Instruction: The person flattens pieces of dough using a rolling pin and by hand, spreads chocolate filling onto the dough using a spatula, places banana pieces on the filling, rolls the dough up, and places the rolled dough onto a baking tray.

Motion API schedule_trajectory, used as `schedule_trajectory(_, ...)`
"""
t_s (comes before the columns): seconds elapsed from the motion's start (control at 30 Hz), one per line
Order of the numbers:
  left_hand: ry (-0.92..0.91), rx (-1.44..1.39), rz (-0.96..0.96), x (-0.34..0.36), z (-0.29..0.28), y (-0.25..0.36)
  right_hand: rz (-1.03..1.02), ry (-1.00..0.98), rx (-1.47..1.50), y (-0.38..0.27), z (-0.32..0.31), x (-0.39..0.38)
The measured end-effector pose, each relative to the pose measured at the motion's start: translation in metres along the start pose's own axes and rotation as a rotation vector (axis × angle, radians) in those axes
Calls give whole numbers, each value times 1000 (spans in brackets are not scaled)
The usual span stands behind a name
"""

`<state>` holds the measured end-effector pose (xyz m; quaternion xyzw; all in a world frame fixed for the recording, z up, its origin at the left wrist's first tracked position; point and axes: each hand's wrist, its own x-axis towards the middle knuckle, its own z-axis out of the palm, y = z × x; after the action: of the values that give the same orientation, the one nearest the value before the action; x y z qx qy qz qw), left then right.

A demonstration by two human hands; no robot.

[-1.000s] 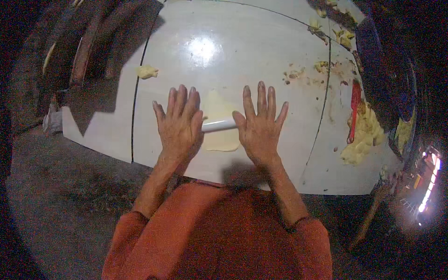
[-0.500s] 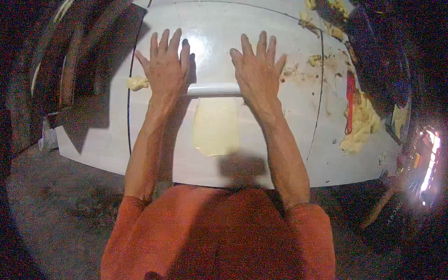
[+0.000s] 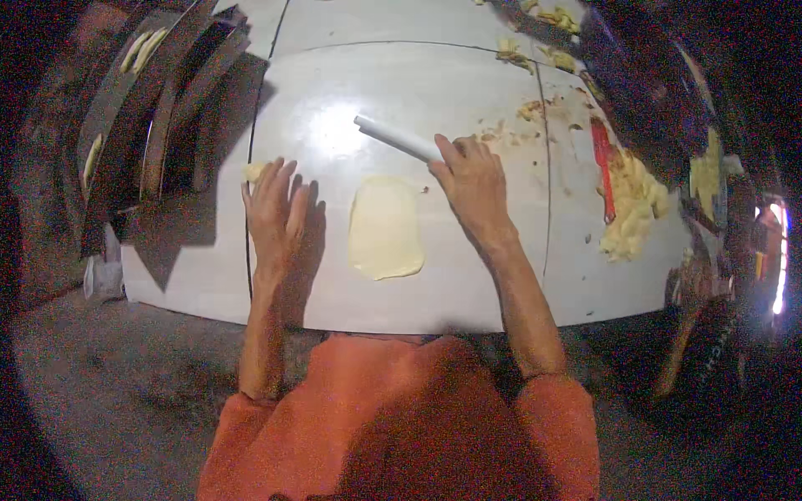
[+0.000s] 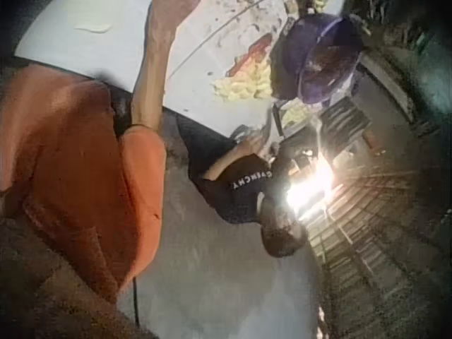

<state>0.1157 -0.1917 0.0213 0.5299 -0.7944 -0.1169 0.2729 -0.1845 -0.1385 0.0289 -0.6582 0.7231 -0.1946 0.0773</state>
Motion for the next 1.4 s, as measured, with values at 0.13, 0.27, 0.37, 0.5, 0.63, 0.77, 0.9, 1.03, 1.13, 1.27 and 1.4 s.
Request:
schedule_trajectory(0.13,-46,-84,1,-19,6,12,-34,184,-5,5,-9,-38)
schedule_trajectory(0.27,-86,-49,1,-34,0,29,280,296,270,26,-28,-94)
schedule_trajectory(0.37,-148,-45,49,-36,-12,47,570,501,300,82,-47,-159)
schedule_trajectory(0.5,-127,-104,84,-35,-3,72,883,810,149,173,-75,-227)
schedule_trajectory(0.63,-164,-145,114,-29,24,124,1059,706,82,223,-104,-230)
schedule_trajectory(0.77,-243,-239,315,-23,68,191,965,441,-211,270,-108,-209)
schedule_trajectory(0.9,-471,-264,456,-10,89,261,830,359,-263,284,-111,-192)
schedule_trajectory(1.03,-628,-305,627,7,123,312,892,542,622,290,-115,-209)
schedule_trajectory(1.13,-638,-343,768,27,161,348,975,712,944,275,-116,-214)
schedule_trajectory(1.27,-621,-340,920,36,234,399,1264,245,418,268,-130,-183)
schedule_trajectory(1.4,-532,-139,1242,37,284,442,1137,119,390,302,-117,-195)
